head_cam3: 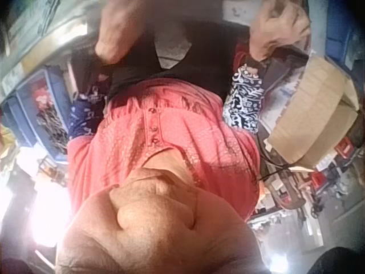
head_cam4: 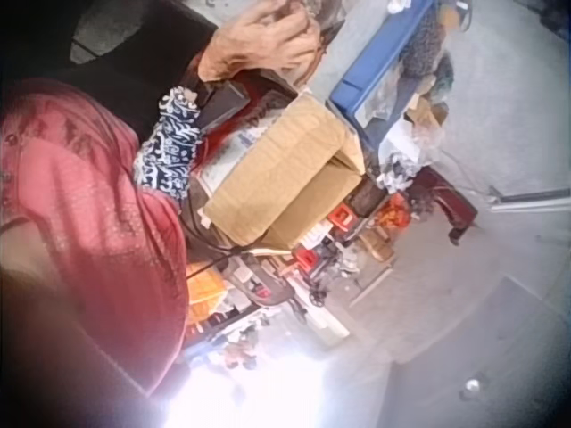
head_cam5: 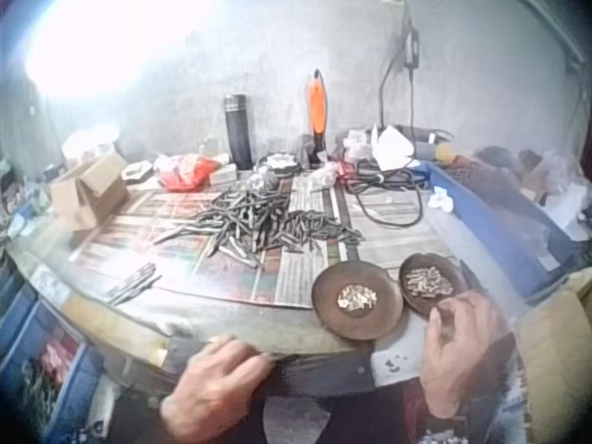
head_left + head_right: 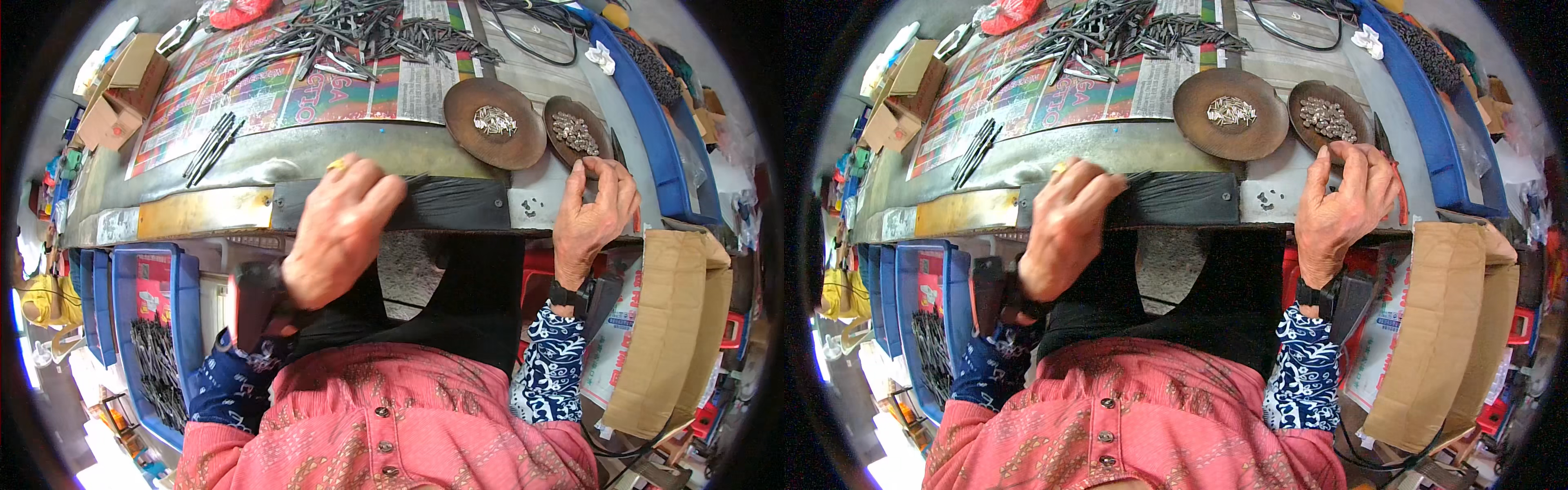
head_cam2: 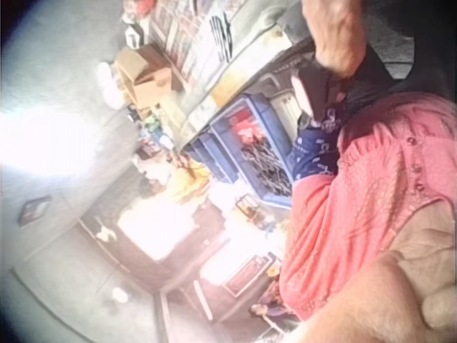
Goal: The person repeatedly picks a short black wire, inserts a small metal piece into one end, and uses red-handled pliers to crimp it. They place the finished unit on the table and repeat the cycle. A second person is visible in the background working at a separate station.
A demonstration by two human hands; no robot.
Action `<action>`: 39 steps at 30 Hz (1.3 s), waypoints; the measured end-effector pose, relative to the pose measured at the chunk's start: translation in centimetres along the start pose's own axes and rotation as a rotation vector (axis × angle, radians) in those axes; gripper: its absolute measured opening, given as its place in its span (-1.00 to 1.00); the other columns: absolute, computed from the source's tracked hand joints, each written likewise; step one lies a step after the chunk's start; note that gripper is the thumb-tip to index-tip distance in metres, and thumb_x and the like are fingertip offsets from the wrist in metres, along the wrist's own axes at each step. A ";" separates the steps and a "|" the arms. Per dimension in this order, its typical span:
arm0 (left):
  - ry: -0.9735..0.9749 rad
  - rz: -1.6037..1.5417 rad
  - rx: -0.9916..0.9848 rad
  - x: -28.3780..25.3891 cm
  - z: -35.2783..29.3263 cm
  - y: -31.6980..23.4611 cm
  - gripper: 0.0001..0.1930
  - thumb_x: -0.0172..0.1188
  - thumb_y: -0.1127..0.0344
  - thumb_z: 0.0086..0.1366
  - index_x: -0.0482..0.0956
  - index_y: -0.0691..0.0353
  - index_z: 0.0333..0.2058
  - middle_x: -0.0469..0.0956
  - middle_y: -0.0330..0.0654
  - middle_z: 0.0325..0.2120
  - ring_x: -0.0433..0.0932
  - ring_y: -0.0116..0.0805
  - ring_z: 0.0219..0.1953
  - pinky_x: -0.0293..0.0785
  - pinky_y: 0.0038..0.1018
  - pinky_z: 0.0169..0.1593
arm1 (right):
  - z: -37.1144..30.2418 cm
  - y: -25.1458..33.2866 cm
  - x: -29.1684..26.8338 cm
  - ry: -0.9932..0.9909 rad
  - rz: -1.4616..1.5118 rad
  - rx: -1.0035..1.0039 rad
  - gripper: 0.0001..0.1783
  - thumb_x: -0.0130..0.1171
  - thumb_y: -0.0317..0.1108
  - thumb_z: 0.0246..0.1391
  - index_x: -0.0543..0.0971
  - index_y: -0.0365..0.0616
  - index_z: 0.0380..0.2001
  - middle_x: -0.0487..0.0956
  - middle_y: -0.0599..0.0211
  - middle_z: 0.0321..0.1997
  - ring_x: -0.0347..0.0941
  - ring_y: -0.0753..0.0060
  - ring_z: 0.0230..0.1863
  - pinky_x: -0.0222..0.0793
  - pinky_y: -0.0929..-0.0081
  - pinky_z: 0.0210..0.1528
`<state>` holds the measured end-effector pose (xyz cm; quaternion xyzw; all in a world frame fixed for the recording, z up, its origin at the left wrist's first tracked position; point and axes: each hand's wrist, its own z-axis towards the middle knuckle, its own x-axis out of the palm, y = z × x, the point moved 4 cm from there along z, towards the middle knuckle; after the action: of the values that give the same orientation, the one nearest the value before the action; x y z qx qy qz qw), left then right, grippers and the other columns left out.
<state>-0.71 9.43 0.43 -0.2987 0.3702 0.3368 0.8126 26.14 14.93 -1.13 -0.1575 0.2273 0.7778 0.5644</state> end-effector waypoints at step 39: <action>-0.253 -0.790 -0.356 -4.7 -4.7 -2.2 -0.84 0.17 0.69 0.18 0.55 0.40 -0.25 0.56 -0.14 -0.29 0.52 -0.46 -0.22 0.44 -0.57 -0.12 | -1.7 17.5 -4.1 0.351 0.937 -0.036 -0.78 0.25 -0.46 0.07 0.40 -0.25 -0.52 0.37 0.21 -0.57 0.28 0.11 -0.55 0.21 0.29 -0.49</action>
<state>-3.25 3.16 2.16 -0.5086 0.0617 0.0930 0.8538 10.75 6.15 2.52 -0.1767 0.3515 0.9134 0.1048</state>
